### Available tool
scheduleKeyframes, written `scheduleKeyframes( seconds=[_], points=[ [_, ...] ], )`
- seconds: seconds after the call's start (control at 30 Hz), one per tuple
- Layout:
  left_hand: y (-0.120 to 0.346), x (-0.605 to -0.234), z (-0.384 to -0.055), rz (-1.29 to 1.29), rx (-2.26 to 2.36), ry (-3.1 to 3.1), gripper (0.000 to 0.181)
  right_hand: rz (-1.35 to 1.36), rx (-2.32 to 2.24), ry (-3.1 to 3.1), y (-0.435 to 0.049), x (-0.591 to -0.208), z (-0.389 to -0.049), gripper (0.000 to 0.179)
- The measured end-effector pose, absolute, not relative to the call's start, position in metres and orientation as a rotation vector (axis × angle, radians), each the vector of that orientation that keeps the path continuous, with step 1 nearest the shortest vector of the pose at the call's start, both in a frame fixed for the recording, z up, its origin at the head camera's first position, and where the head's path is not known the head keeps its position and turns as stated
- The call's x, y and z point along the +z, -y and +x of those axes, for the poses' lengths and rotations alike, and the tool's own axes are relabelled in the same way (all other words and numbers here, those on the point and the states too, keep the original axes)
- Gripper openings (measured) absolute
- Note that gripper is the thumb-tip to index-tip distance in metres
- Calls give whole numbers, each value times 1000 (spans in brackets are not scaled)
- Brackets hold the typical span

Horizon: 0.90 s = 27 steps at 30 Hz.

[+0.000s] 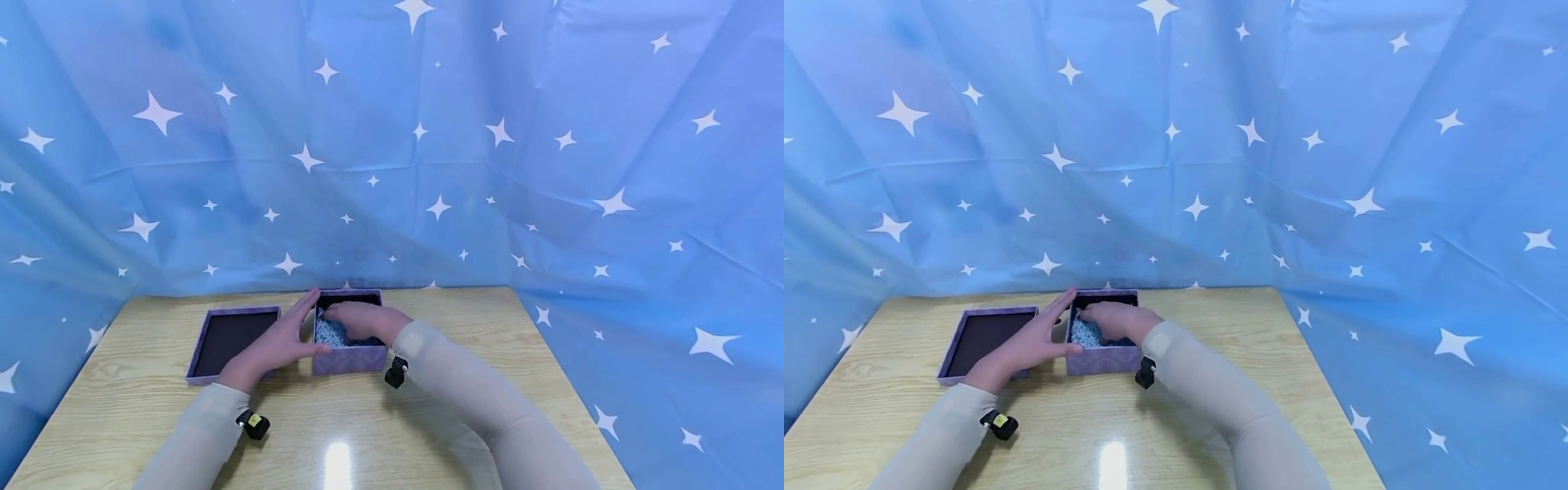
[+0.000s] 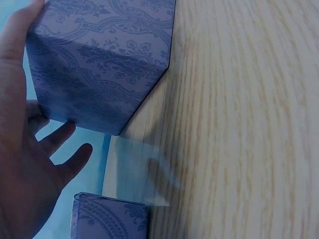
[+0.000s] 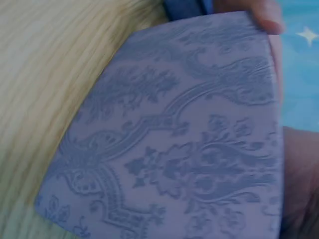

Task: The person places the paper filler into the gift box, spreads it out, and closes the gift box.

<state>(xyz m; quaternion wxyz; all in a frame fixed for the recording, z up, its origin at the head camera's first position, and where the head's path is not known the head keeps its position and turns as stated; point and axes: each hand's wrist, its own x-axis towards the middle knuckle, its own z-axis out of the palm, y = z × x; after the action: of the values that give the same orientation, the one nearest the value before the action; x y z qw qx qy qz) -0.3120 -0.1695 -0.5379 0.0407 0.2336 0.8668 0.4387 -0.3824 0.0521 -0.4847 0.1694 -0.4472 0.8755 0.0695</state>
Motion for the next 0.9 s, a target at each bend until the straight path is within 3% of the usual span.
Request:
scheduleKeyframes(
  seconds=[0.2,0.43,0.57,0.9],
  points=[
    [170,-539,-313,714,1335,-2657,121,-1249,-36,-2463,-59,-475,-386,71],
    [170,-538,-312,714,1328,-2653,120,-1342,-153,-2397,-59,-471,-379,45],
    [170,-539,-313,730,1341,-2652,118,-1416,-40,-2397,-56,-483,-377,40],
    [170,-537,-311,698,1346,-2651,121,-1343,-150,-2384,-74,-460,-379,57]
  ],
)
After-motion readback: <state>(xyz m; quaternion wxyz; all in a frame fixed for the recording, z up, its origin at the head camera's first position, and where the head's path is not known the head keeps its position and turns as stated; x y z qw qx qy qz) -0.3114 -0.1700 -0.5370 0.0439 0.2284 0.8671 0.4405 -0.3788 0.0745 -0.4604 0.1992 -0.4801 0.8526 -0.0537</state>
